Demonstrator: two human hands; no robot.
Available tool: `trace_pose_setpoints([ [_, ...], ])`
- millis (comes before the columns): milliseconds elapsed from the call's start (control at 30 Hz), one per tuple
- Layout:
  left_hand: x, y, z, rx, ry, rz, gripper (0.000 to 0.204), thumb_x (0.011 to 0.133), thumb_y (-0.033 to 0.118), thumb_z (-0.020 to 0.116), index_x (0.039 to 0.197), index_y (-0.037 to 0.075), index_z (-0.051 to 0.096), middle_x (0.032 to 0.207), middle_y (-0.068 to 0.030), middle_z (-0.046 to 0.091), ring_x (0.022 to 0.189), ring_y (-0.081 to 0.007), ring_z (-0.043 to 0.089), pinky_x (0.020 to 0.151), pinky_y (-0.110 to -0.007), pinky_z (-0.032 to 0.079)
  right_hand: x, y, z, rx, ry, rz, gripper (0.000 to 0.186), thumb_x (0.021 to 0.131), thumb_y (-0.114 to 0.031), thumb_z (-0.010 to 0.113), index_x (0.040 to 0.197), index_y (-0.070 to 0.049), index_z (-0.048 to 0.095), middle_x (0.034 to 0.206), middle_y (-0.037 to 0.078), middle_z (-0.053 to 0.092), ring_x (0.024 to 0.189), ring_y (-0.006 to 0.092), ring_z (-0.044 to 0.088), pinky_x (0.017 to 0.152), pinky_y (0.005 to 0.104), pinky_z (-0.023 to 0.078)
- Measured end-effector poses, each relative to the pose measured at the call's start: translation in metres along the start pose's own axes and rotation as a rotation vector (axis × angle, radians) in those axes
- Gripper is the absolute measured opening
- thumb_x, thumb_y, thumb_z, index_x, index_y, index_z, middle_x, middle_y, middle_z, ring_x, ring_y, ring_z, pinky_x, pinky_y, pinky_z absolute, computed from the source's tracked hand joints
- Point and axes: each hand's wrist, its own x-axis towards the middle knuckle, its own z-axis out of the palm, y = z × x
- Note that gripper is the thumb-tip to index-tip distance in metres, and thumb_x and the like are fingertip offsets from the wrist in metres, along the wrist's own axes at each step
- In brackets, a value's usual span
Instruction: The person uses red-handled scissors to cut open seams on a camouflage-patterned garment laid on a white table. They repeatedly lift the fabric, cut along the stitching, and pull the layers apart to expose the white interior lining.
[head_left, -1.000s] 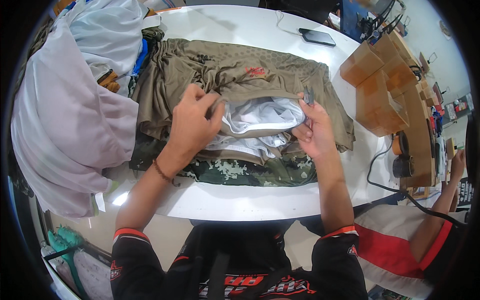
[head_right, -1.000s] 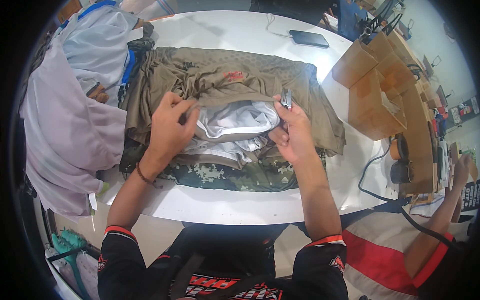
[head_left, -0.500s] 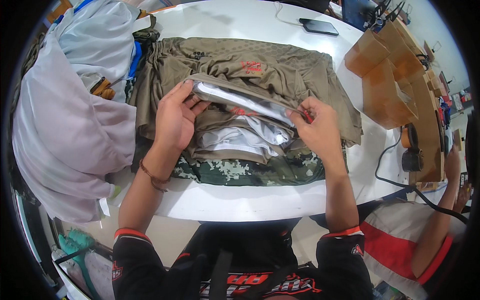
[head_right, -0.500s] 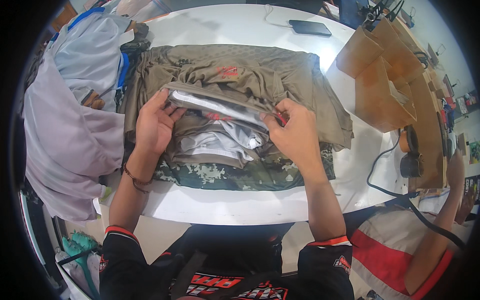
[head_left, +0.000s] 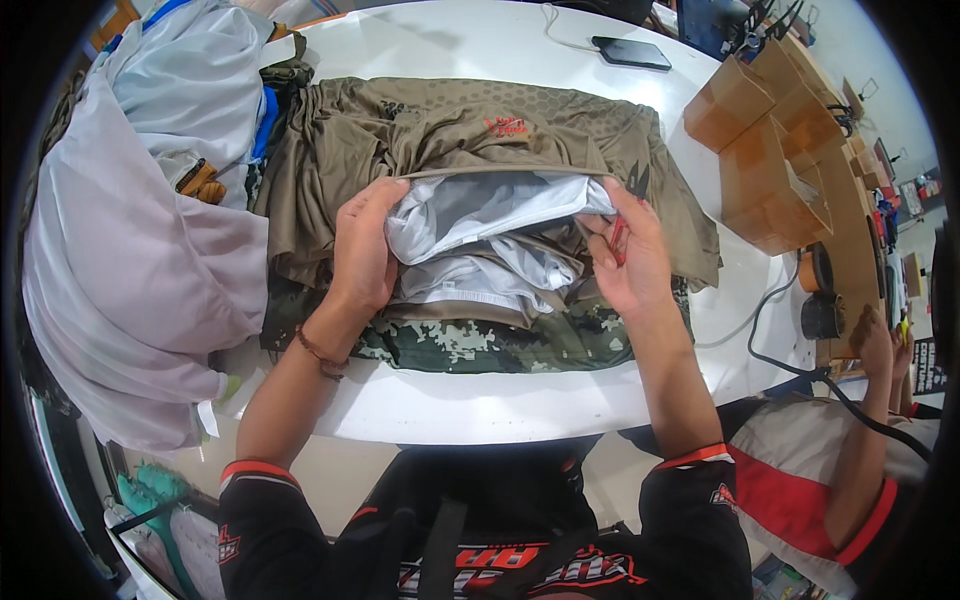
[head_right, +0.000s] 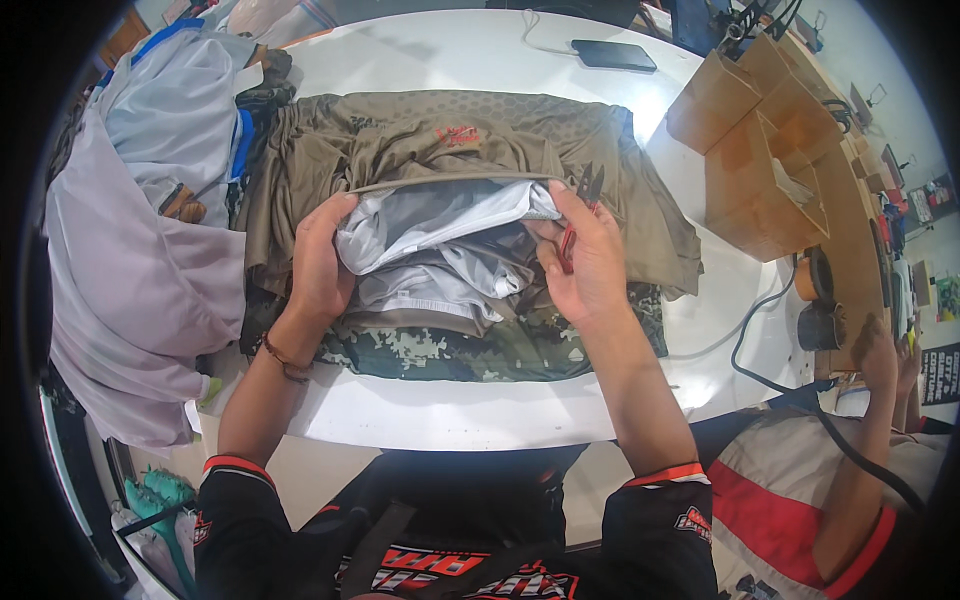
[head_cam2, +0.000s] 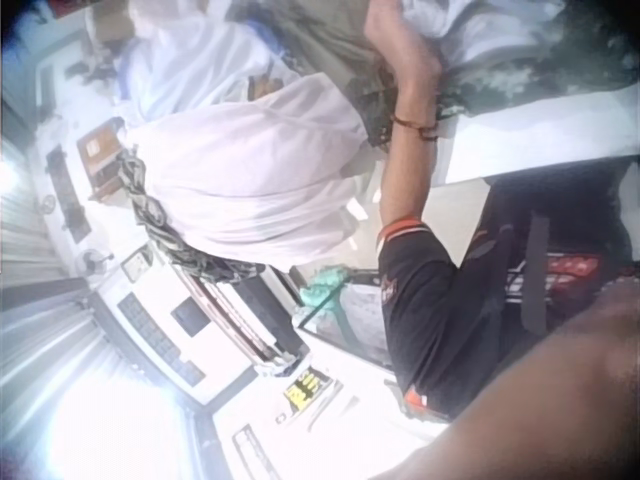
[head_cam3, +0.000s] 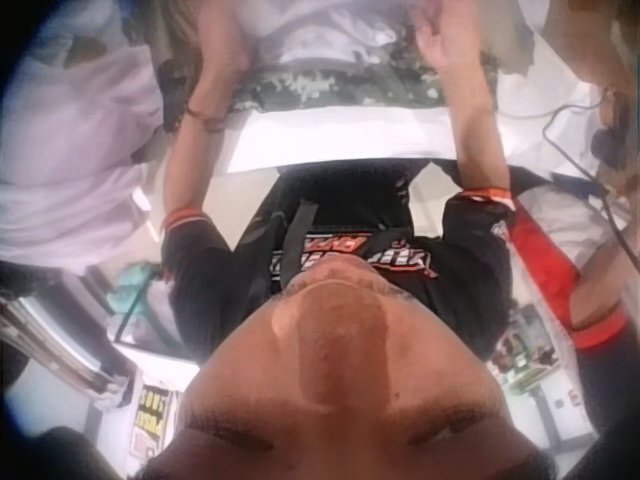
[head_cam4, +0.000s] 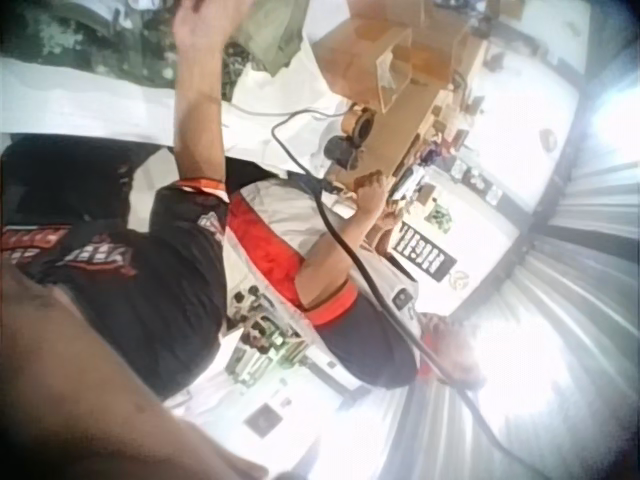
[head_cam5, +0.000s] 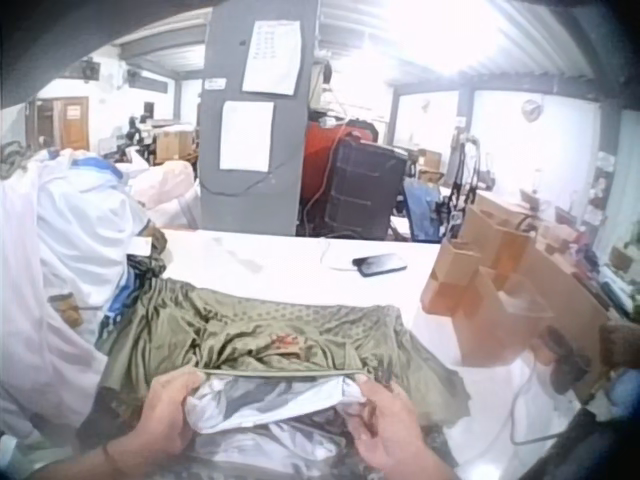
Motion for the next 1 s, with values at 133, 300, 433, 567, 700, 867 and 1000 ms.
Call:
trace_pose_setpoints([
  [133,-0.007,0.002,0.014,-0.022,0.057,0.048,0.014,0.101,0.013,0.06,0.098,0.003,0.069,0.094,-0.003,0.07,0.084,-0.0119,0.067,0.079,-0.028,0.055,0.005,0.004,-0.013,0.104,-0.184,-0.014,0.014,0.099,-0.024,0.071,0.099,-0.012,0.064,0.079,-0.002,0.066,0.053,0.0059,0.056,0.035,0.023,0.027],
  [300,-0.007,0.003,0.016,-0.088,0.099,0.019,0.018,0.1,0.016,0.06,0.102,0.001,0.07,0.097,-0.0052,0.072,0.087,-0.0137,0.068,0.081,-0.03,0.055,0.004,0.009,-0.014,0.05,-0.197,0.019,0.017,0.1,-0.029,0.071,0.096,-0.015,0.063,0.073,-0.005,0.063,0.05,0.0036,0.053,0.034,0.0233,0.026],
  [433,-0.006,0.004,0.016,-0.109,0.12,-0.014,0.021,0.1,0.019,0.061,0.104,0.001,0.071,0.098,-0.0061,0.072,0.088,-0.0145,0.069,0.082,-0.03,0.055,0.001,0.008,-0.01,-0.013,-0.167,0.002,0.021,0.102,-0.033,0.07,0.097,-0.016,0.06,0.075,-0.006,0.062,0.051,0.002,0.053,0.034,0.0231,0.026],
  [567,-0.004,0.002,0.012,-0.101,0.103,-0.015,0.022,0.1,0.02,0.061,0.106,0.001,0.071,0.099,-0.006,0.072,0.087,-0.0143,0.068,0.082,-0.03,0.055,-0.004,0.007,-0.005,-0.071,-0.165,-0.035,0.024,0.104,-0.039,0.065,0.101,-0.017,0.057,0.076,-0.008,0.059,0.051,0.0009,0.051,0.034,0.0224,0.027],
  [700,-0.005,0.002,0.013,-0.093,0.1,-0.016,0.025,0.102,0.023,0.06,0.11,0.001,0.07,0.101,-0.0059,0.073,0.089,-0.0145,0.068,0.083,-0.03,0.055,-0.006,0.006,-0.004,-0.117,-0.14,-0.09,0.024,0.106,-0.041,0.061,0.102,-0.017,0.057,0.074,-0.009,0.054,0.051,-0.0003,0.046,0.035,0.0215,0.027],
  [867,-0.005,0.001,0.009,-0.042,0.065,0.012,0.03,0.104,0.028,0.058,0.114,0.003,0.069,0.1,-0.0039,0.071,0.086,-0.0136,0.067,0.079,-0.029,0.055,-0.007,0.006,-0.002,-0.195,-0.14,-0.123,0.025,0.107,-0.04,0.06,0.101,-0.016,0.056,0.073,-0.01,0.051,0.049,-0.0013,0.038,0.037,0.0209,0.024],
  [1000,-0.004,0.003,0.009,-0.07,0.072,-0.031,0.031,0.104,0.03,0.057,0.113,0.004,0.069,0.097,-0.0027,0.07,0.083,-0.0125,0.066,0.075,-0.028,0.054,-0.008,0.004,0.0,-0.246,-0.113,-0.14,0.024,0.105,-0.037,0.064,0.101,-0.015,0.056,0.073,-0.01,0.048,0.049,-0.0019,0.034,0.038,0.0207,0.023],
])
